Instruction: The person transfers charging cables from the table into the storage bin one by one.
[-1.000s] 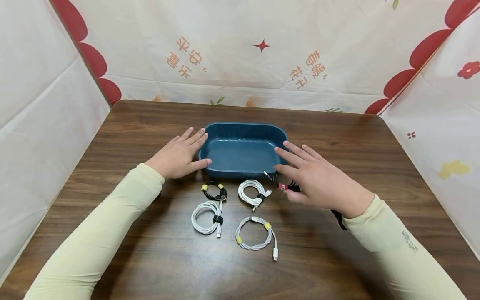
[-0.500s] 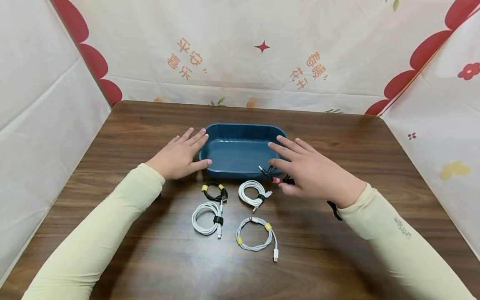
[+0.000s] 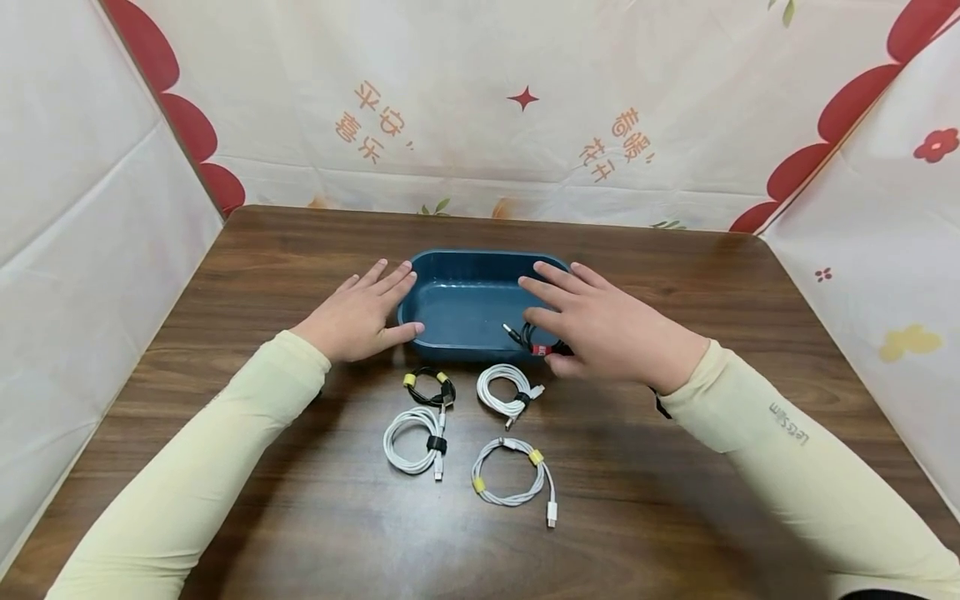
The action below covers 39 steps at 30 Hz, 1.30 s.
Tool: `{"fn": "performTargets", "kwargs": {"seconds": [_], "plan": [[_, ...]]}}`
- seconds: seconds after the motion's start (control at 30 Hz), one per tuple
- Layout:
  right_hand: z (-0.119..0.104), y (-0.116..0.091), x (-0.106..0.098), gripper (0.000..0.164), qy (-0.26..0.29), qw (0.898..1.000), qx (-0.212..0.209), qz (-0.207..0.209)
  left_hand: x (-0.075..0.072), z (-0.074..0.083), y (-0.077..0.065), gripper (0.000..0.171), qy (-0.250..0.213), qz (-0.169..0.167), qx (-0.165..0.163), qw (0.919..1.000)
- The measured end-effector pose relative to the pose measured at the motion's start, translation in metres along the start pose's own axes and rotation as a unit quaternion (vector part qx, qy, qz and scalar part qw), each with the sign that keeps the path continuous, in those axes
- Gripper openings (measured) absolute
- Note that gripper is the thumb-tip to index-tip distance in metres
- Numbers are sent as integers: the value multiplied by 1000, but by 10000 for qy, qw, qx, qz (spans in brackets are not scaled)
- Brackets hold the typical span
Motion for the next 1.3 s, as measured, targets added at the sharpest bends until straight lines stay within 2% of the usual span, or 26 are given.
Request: {"fn": "performTargets", "kwargs": {"seconds": [0.4, 0.73, 0.87, 1.03, 1.3], "plan": [[2, 15, -4, 52, -478, 9981, -292, -248, 2, 2, 1, 88, 8, -19, -7, 10000], [5, 35, 14, 48, -555, 9954, -416, -667, 3, 2, 2, 89, 14, -54, -12, 10000], [9, 49, 26, 46, -554, 9937, -370, -903, 3, 0, 1, 89, 23, -71, -52, 10000], [14, 68, 36, 50, -452, 9914, -239, -1204, 2, -1, 2, 91, 7, -55, -101, 9999], [24, 90, 47, 57, -134, 9905, -9, -1366, 2, -1, 3, 91, 22, -28, -109, 9999]]}}
Point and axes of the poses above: each hand's wrist, its own y-axis towards the middle knuckle, its own x-axis out of the palm, z = x × y, the point moved 10 cm from there along y, towards the middle knuckle, and after that the axes turned 4 degrees about z, right-handed, at the moved point
